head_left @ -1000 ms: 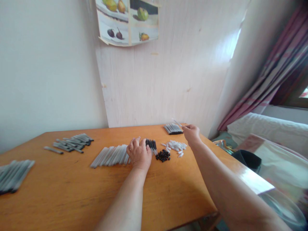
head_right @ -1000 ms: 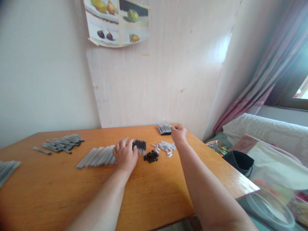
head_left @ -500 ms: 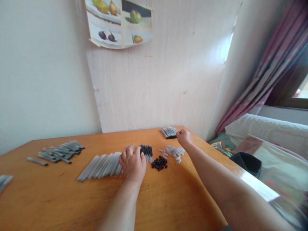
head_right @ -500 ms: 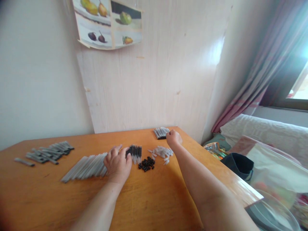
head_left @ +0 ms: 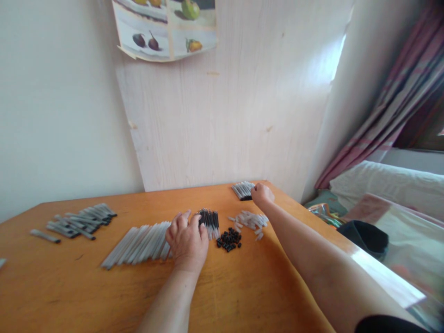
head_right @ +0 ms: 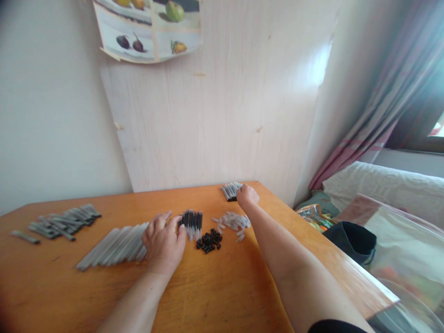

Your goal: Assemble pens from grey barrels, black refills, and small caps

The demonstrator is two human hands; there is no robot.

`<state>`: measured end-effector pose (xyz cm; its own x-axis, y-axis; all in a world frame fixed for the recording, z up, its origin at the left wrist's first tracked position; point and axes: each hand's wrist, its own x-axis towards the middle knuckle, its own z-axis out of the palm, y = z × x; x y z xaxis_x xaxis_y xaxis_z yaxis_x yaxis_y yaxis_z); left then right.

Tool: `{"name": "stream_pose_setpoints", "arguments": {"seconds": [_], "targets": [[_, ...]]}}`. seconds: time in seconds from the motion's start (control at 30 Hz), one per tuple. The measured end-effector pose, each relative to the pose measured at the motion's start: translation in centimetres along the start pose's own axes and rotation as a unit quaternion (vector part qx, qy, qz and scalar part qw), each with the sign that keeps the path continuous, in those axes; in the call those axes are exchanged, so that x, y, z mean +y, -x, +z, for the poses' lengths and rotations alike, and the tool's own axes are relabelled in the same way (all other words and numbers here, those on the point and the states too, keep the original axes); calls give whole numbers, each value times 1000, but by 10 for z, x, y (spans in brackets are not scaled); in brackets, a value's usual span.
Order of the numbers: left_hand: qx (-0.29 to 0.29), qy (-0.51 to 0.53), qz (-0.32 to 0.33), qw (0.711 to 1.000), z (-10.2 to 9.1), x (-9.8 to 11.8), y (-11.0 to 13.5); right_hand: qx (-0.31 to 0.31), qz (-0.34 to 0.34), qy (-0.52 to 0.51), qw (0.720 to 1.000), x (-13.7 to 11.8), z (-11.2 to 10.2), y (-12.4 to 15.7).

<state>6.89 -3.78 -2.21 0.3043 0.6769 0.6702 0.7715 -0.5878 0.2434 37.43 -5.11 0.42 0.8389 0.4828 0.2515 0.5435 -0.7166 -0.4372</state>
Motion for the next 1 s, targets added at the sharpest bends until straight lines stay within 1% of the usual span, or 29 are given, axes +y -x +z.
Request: {"name": "stream_pose_setpoints", "arguments": {"seconds": [0.2,0.5,0.73,1.0], "targets": [[-3,-1,1,1000,0,0,0,-9,0,9,1000,0,7,-5],[2,1,2,1000,3,-1,0,-35,-2,16,999,6,11,-7],[3,-2,3,1000,1,0,0,-44,-9,1,999,5,14,-8],[1,1,-7,1000,-1,1,0,-31,-5,-45,998,22,16,-15]]}}
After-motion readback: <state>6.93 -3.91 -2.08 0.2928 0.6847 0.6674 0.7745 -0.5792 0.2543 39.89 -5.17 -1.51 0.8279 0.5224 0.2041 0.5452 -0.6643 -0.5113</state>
